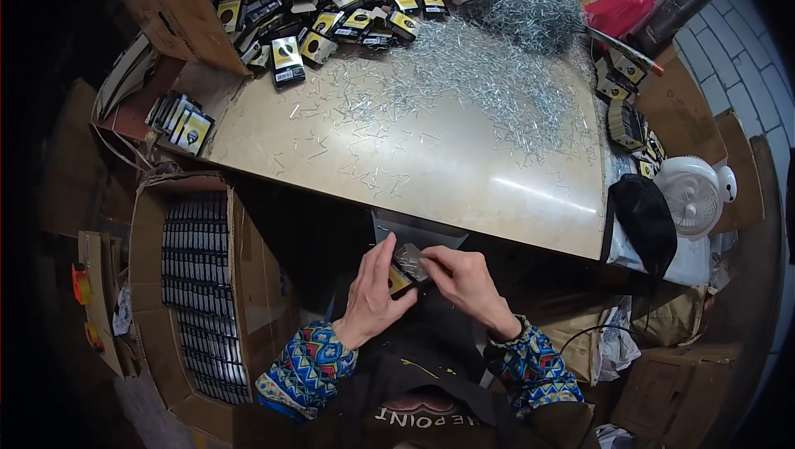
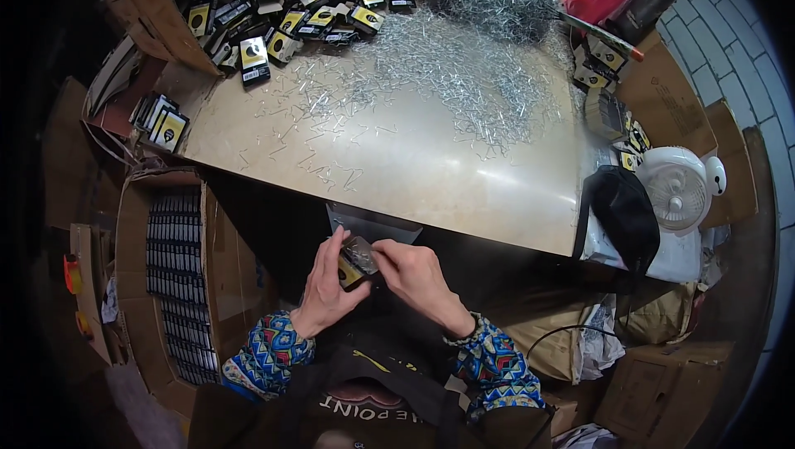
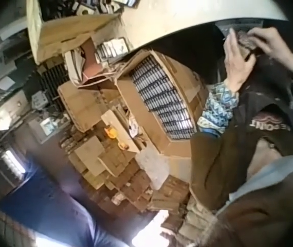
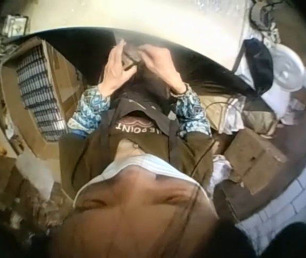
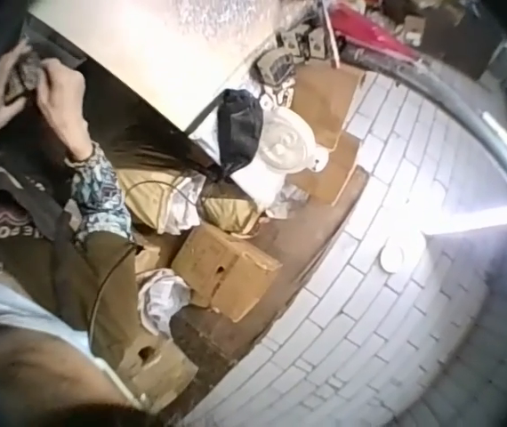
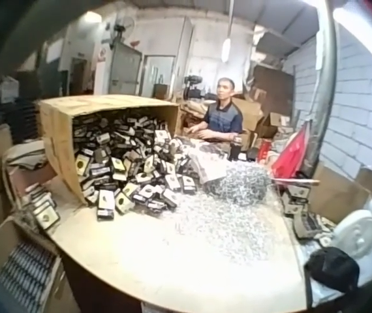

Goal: Packaging small items into cardboard boxes at an assembly workbench.

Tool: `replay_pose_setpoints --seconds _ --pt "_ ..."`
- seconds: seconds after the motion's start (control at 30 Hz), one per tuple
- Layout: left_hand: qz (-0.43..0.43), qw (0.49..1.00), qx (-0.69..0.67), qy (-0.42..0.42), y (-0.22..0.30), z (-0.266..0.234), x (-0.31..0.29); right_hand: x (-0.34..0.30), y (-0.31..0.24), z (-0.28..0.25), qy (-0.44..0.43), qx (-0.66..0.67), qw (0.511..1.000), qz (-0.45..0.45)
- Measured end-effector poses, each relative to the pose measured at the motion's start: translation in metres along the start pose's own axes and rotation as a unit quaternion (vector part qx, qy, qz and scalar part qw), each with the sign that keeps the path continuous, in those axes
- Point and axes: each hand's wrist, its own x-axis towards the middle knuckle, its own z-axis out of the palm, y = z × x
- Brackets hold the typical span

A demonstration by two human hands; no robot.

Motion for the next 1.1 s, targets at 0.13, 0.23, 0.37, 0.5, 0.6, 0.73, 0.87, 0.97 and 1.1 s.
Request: replay_pose_setpoints --seconds 0.13,0.23,0.37,0.5,0.6,0.73,0.87,0.97,1.1 --pt "-0.043 0.999 0.000 -0.013 0.000 -0.003 0.005 0.003 0.001 -0.002 0.028 0.056 0.996 0.057" --pt "-0.055 0.998 0.006 -0.005 0.003 -0.002 0.005 0.005 0.000 0.004 0.120 0.026 0.985 -0.119" --pt "-0.003 0.999 -0.004 0.033 0.005 0.002 0.009 0.010 0.003 0.013 0.089 -0.032 0.982 -0.165" --pt "0.018 0.999 0.032 0.016 0.002 -0.004 0.013 0.010 0.013 0.015 0.120 0.036 0.990 -0.071" --pt "-0.015 1.000 0.003 0.014 0.002 -0.005 0.010 0.007 0.008 0.019 0.105 0.146 0.982 -0.060" --pt "-0.101 0.989 -0.107 0.027 -0.002 -0.002 0.012 -0.005 0.006 0.005 -0.014 0.294 0.950 0.102" --pt "-0.133 0.978 -0.163 0.008 0.002 -0.003 0.014 -0.005 0.009 0.000 0.035 0.278 0.955 0.094" --pt "-0.071 0.992 -0.097 0.035 -0.004 -0.001 0.012 -0.001 -0.003 -0.010 0.081 0.215 0.972 0.052" --pt "-0.040 0.996 -0.076 0.038 0.002 -0.002 0.015 0.007 -0.009 -0.012 0.145 0.005 0.976 -0.161"
